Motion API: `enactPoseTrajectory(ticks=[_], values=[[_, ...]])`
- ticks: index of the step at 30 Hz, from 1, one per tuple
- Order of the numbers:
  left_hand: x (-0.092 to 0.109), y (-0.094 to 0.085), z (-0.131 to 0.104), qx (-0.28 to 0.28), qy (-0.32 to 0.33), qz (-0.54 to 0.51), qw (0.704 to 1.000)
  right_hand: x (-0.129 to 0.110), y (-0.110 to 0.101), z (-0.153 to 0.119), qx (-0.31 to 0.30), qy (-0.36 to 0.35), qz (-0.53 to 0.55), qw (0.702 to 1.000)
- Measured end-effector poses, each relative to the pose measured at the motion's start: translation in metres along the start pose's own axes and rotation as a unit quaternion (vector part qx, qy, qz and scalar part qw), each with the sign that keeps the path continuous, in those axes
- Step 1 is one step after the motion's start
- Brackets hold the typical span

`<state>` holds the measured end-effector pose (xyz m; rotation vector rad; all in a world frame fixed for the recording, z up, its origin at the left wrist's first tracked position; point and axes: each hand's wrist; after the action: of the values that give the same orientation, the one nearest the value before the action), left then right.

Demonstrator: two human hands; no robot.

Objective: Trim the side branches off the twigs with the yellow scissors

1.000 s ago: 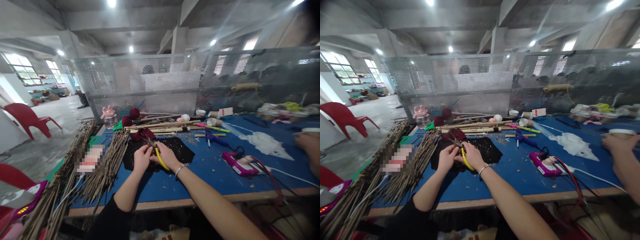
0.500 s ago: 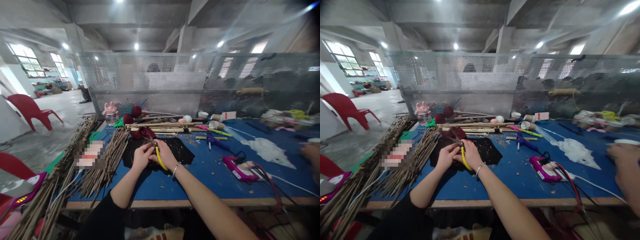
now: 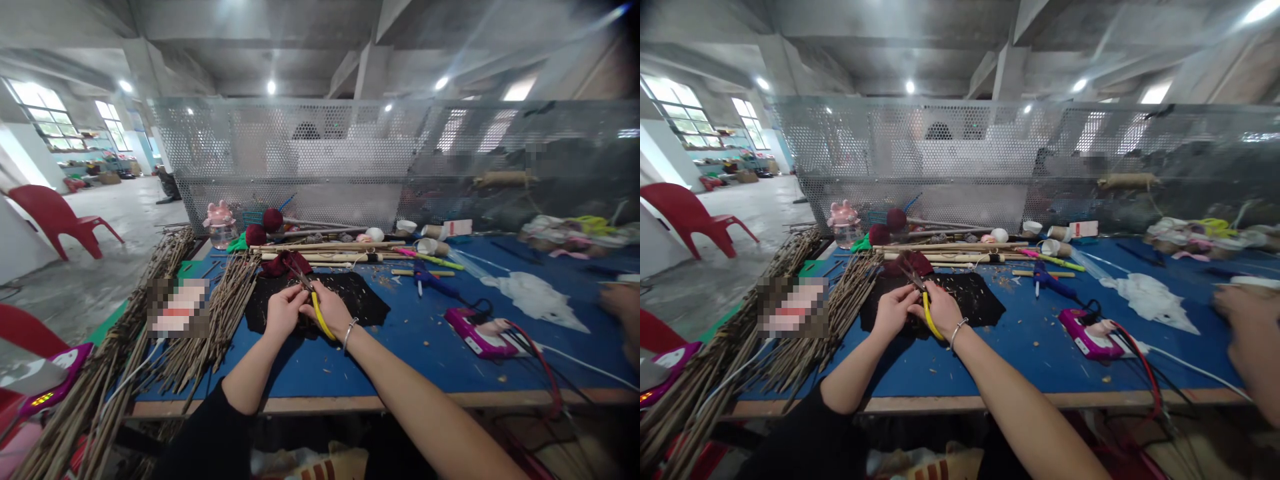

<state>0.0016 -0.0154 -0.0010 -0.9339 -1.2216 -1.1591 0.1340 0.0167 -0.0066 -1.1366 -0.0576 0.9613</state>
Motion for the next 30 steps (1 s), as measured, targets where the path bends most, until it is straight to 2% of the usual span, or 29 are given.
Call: enactPoseTrajectory(ticks=[8, 13, 18, 24, 30], values=[[0.0003, -0.0018, 0.0016, 0.008, 0.002, -0.019, 1.0, -0.0045, -0.0052, -0.0002, -0.029, 0.045, -0.047, 0.997], [-0.0015, -0.0033, 0.003, 0.024, -0.013, -0.015, 1.0, -0.0049, -0.0059, -0.0001, -0.025, 0.018, -0.067, 0.997], [0.0008, -0.0045, 0.0022, 0.038, 0.009, 0.026, 0.999, -0.0038, -0.0042, 0.0, -0.019, 0.012, -0.056, 0.998], [0.0044, -0.003, -0.001, -0.025, -0.059, 0.025, 0.998, -0.0018, -0.005, -0.0006, -0.008, 0.038, -0.044, 0.998], [0.0047, -0.002, -0.0011, -0.001, -0.049, 0.053, 0.997, 0.0049, -0.0013, 0.0004, 0.036, 0.004, -0.057, 0.998]])
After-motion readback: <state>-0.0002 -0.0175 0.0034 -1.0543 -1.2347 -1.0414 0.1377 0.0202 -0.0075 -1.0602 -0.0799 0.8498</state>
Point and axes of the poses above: each hand's wrist, its own z-axis towards the middle knuckle, its own y-axis out of the palm, x = y × z, and after that the axes turned 3 degrees about -y, right-handed
